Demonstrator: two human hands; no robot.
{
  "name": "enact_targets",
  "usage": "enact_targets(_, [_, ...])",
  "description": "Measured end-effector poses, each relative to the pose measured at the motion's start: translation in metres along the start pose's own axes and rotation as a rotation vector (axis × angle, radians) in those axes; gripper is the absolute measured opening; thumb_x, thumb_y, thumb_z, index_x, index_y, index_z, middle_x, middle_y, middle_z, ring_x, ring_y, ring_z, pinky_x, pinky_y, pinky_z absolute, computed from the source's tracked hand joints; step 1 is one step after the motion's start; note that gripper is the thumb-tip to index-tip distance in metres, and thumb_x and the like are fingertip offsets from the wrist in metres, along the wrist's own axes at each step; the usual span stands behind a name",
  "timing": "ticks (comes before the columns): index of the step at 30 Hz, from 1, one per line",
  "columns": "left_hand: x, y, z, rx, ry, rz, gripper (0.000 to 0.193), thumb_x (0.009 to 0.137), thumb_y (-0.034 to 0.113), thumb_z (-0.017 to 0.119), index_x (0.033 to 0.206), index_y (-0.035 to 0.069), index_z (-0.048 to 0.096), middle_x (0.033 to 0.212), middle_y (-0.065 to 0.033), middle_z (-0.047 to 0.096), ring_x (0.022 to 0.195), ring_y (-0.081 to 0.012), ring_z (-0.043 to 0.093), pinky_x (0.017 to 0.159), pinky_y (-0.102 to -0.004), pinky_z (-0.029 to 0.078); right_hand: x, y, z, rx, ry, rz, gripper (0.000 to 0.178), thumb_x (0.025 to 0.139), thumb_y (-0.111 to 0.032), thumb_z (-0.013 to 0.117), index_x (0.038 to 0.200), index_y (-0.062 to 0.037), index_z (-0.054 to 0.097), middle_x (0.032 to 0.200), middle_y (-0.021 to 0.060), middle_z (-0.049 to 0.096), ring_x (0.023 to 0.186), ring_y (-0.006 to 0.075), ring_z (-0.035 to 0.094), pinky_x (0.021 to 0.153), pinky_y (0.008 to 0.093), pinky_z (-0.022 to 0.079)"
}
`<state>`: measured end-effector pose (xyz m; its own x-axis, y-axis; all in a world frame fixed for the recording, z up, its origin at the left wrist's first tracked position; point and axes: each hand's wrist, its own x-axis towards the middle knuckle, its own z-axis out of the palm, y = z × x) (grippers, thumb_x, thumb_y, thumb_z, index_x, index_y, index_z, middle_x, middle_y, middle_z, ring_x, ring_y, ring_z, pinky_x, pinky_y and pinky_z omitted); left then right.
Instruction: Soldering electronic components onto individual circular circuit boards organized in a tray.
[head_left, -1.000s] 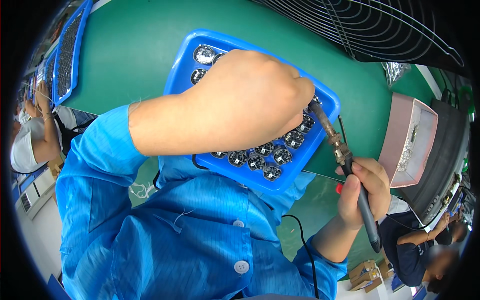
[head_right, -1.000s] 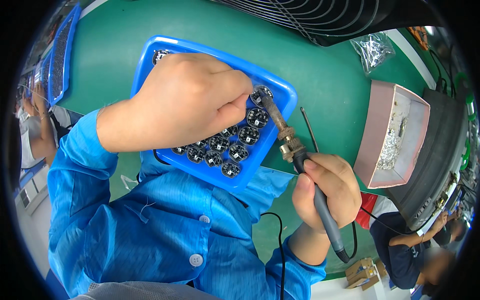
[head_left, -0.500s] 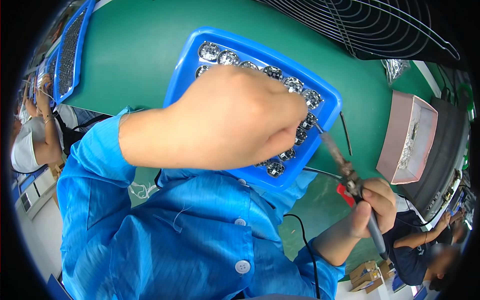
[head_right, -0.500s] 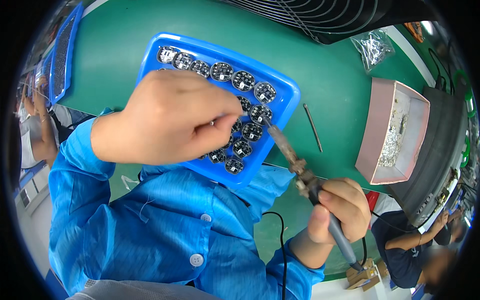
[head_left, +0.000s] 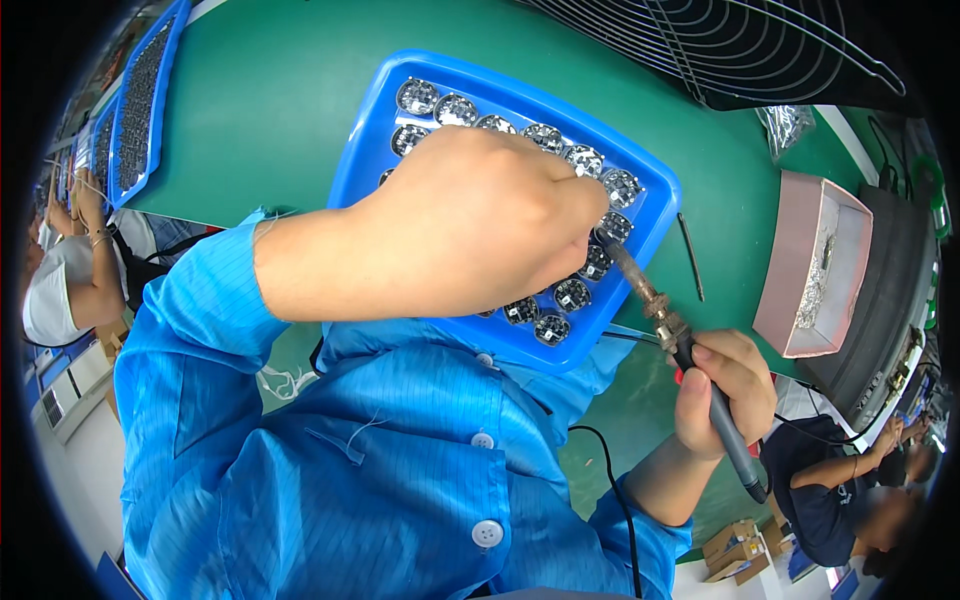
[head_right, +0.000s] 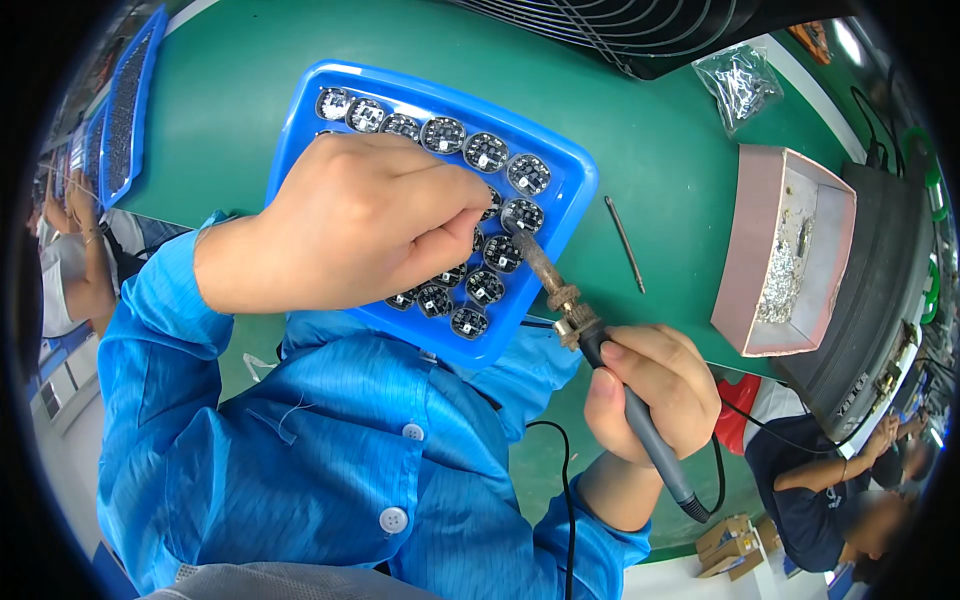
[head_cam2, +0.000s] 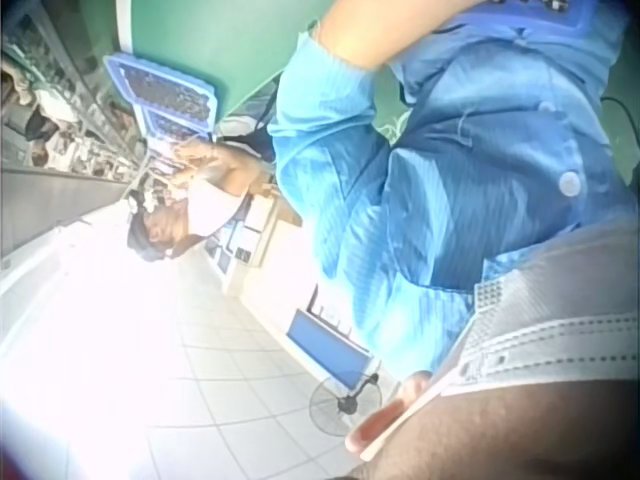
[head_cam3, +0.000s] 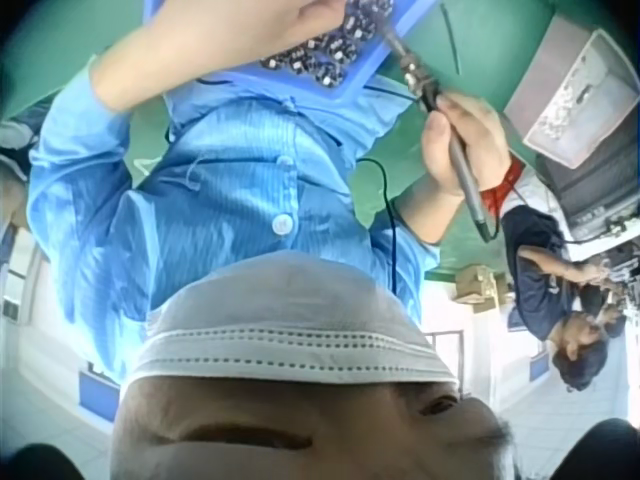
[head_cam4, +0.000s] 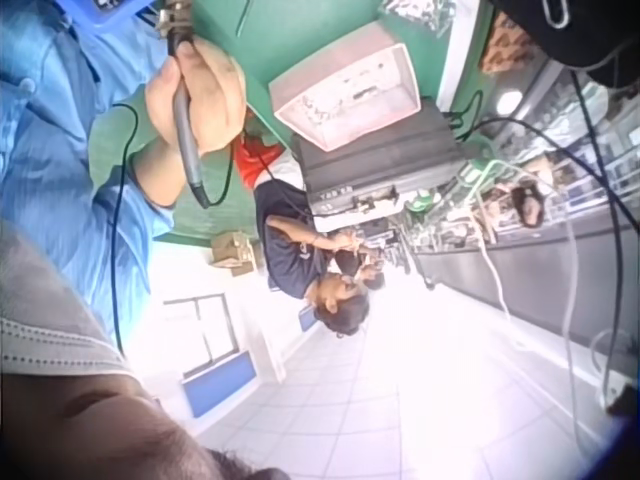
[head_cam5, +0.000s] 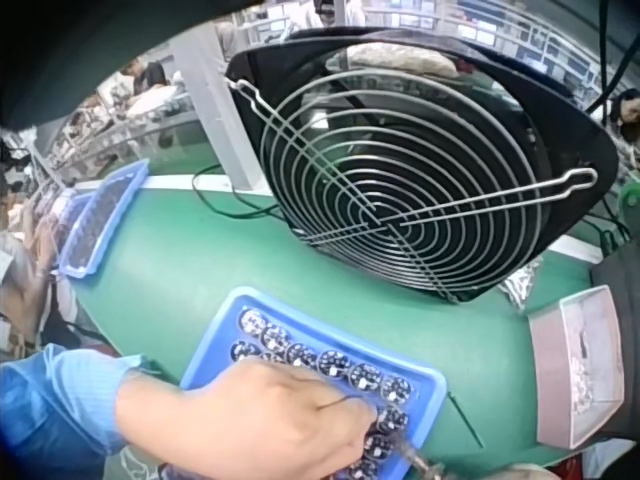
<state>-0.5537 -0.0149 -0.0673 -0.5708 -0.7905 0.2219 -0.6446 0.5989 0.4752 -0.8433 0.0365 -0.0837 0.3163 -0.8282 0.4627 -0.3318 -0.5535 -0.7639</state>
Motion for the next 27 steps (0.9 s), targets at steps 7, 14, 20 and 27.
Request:
enact_targets(7, [0.000,0.000,0.001,0.016,-0.025,0.011,0.011,0.079,0.010,0.077,0.088,0.006,0.070,0.074,-0.0079,0.070,0.066,-0.0263,0.069,0.057,-0.0393,0.055,-0.003,0.000,0.000,-0.007,0.008,0.058,0.019,0.085,-0.009,0.076,0.089,0.0053,0.065,0.082,0.0211,0.071,0.062,0.0278,0.065,0.058,0.0343,0.053])
enact_targets(14, [-0.001,0.000,0.004,0.035,0.010,0.024,0.012,0.079,0.010,0.077,0.089,0.006,0.071,0.075,-0.0081,0.071,0.066,-0.0270,0.069,0.058,-0.0392,0.056,-0.003,-0.001,0.001,-0.017,0.025,0.073,0.018,0.085,-0.008,0.076,0.087,0.0047,0.064,0.083,0.0205,0.070,0.062,0.0274,0.064,0.058,0.0342,0.053])
enact_targets(20, [-0.004,-0.003,0.003,0.003,0.019,0.029,0.013,0.079,0.009,0.077,0.090,0.007,0.071,0.073,-0.0077,0.069,0.064,-0.0262,0.068,0.057,-0.0385,0.055,-0.002,0.000,0.001,-0.012,0.006,0.048,0.021,0.087,-0.012,0.076,0.091,0.0048,0.064,0.082,0.0209,0.070,0.062,0.0277,0.064,0.059,0.0346,0.054])
enact_targets(27, [-0.016,-0.006,-0.010,-0.014,0.137,-0.008,0.015,0.075,0.003,0.077,0.089,0.006,0.071,0.066,-0.0061,0.064,0.057,-0.0250,0.064,0.055,-0.0366,0.052,0.002,-0.006,0.002,0.027,0.080,-0.014,0.026,0.086,-0.016,0.079,0.091,0.0045,0.064,0.081,0.0207,0.071,0.064,0.0296,0.066,0.060,0.0362,0.056])
